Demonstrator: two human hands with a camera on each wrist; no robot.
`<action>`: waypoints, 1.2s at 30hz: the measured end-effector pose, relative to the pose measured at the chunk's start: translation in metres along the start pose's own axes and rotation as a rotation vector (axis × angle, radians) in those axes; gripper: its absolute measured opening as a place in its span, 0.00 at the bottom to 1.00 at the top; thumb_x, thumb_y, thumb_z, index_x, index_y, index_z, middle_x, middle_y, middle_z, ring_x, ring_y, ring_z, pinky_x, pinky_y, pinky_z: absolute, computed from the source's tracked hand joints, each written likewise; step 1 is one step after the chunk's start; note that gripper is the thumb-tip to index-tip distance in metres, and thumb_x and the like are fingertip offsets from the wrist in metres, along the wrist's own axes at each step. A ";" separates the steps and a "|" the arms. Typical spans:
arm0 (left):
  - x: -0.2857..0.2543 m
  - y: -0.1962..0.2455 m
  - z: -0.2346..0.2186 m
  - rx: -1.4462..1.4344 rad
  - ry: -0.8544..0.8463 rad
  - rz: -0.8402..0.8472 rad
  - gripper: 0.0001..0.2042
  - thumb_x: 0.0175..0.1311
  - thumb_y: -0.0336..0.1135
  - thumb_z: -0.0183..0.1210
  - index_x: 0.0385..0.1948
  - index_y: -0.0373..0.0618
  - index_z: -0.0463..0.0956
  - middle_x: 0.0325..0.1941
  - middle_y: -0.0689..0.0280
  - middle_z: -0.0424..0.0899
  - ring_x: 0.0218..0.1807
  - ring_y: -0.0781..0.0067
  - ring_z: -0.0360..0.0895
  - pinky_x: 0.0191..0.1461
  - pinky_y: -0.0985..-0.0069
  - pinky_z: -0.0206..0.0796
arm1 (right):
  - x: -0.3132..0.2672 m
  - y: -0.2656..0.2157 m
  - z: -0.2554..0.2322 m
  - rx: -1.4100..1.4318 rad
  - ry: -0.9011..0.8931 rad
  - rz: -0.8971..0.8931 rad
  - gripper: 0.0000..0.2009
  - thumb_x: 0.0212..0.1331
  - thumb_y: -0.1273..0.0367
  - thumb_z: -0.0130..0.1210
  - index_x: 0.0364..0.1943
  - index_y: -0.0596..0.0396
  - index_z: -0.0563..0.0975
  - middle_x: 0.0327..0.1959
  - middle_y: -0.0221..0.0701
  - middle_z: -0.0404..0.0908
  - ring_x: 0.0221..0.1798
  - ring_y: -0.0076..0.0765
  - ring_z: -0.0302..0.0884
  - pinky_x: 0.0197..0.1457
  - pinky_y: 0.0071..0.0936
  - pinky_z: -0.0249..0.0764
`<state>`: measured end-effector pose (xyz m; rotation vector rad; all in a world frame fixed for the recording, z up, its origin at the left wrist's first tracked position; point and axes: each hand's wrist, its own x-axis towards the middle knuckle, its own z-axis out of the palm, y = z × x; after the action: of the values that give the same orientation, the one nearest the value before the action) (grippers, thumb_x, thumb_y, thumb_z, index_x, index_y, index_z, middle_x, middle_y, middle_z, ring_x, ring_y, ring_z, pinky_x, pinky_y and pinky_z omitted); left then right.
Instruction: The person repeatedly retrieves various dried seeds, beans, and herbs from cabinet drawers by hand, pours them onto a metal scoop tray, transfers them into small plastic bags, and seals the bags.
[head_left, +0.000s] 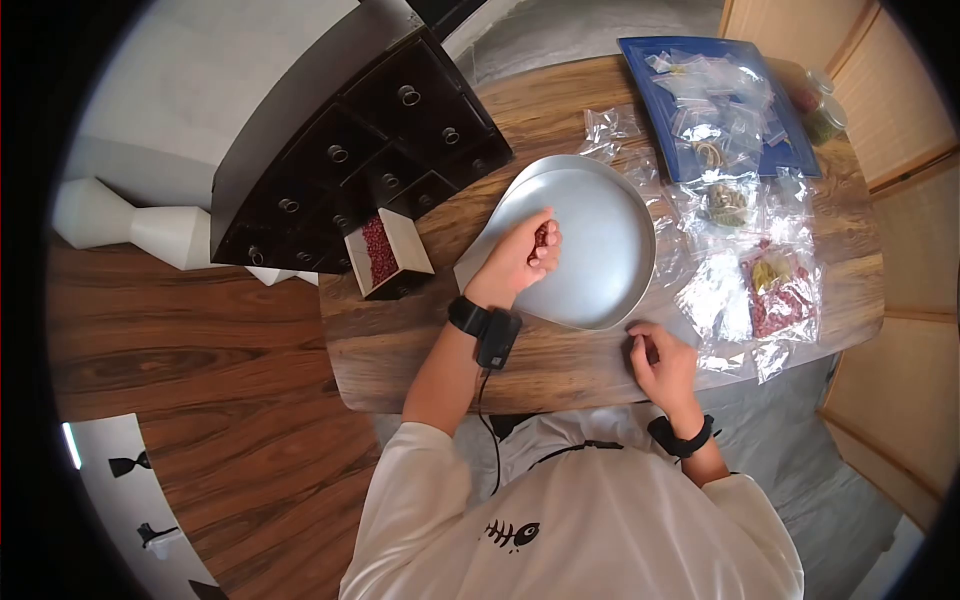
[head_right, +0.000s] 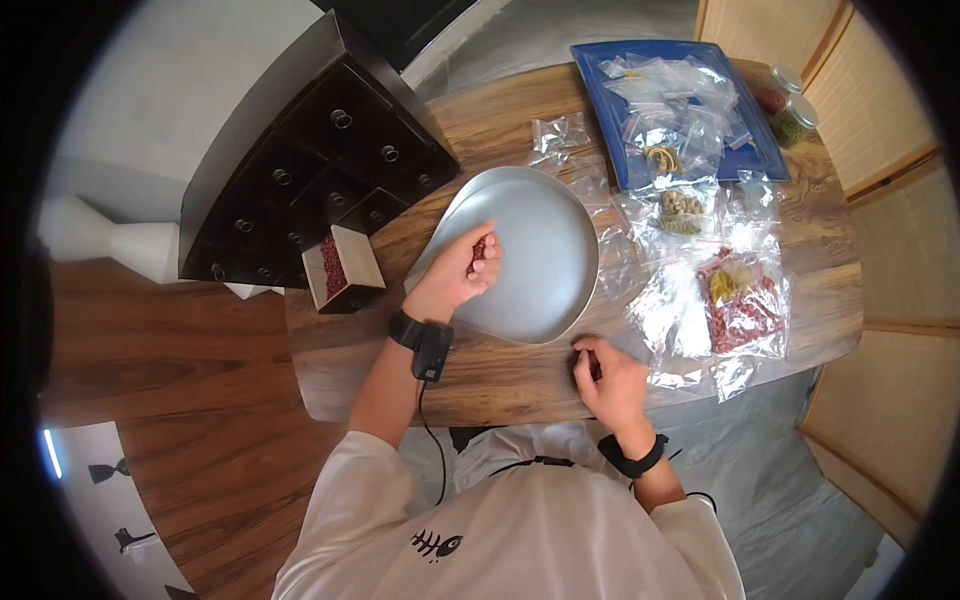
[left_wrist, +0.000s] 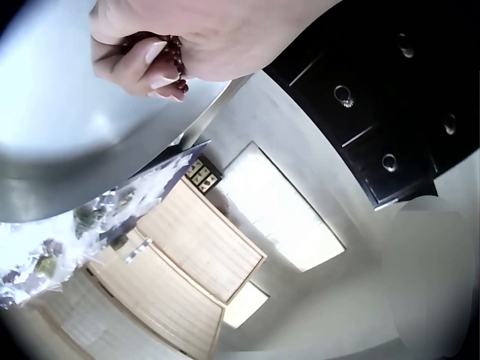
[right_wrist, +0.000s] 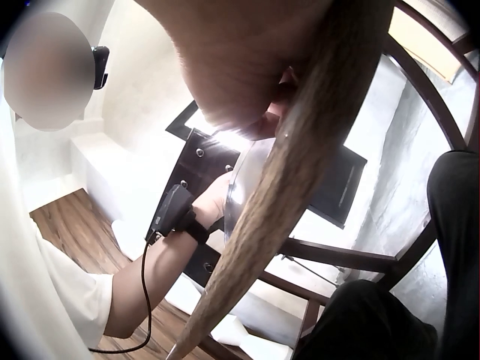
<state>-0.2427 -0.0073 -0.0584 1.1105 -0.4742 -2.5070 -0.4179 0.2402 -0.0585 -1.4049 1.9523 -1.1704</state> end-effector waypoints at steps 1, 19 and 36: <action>0.002 -0.001 -0.003 -0.078 -0.039 -0.013 0.15 0.76 0.43 0.56 0.27 0.49 0.70 0.23 0.74 0.69 0.18 0.85 0.61 0.18 0.86 0.49 | 0.000 0.000 0.000 -0.014 -0.003 -0.006 0.05 0.60 0.73 0.60 0.38 0.52 0.83 0.22 0.34 0.82 0.21 0.35 0.80 0.27 0.30 0.75; -0.017 -0.003 0.029 -0.185 -0.116 0.053 0.35 0.78 0.55 0.38 0.71 0.29 0.59 0.71 0.40 0.67 0.74 0.34 0.62 0.77 0.38 0.51 | 0.001 0.001 0.001 -0.003 0.000 -0.004 0.05 0.60 0.73 0.60 0.39 0.52 0.83 0.23 0.35 0.82 0.21 0.37 0.80 0.27 0.31 0.74; -0.059 -0.010 0.024 -0.112 -0.163 0.355 0.33 0.78 0.50 0.44 0.69 0.25 0.59 0.74 0.39 0.63 0.74 0.43 0.63 0.78 0.54 0.54 | -0.002 0.003 -0.002 0.040 -0.020 -0.010 0.06 0.60 0.73 0.59 0.40 0.52 0.83 0.24 0.36 0.82 0.20 0.35 0.79 0.27 0.30 0.75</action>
<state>-0.2261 0.0312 -0.0100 0.7112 -0.5178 -2.2856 -0.4204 0.2428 -0.0607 -1.4021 1.9001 -1.1881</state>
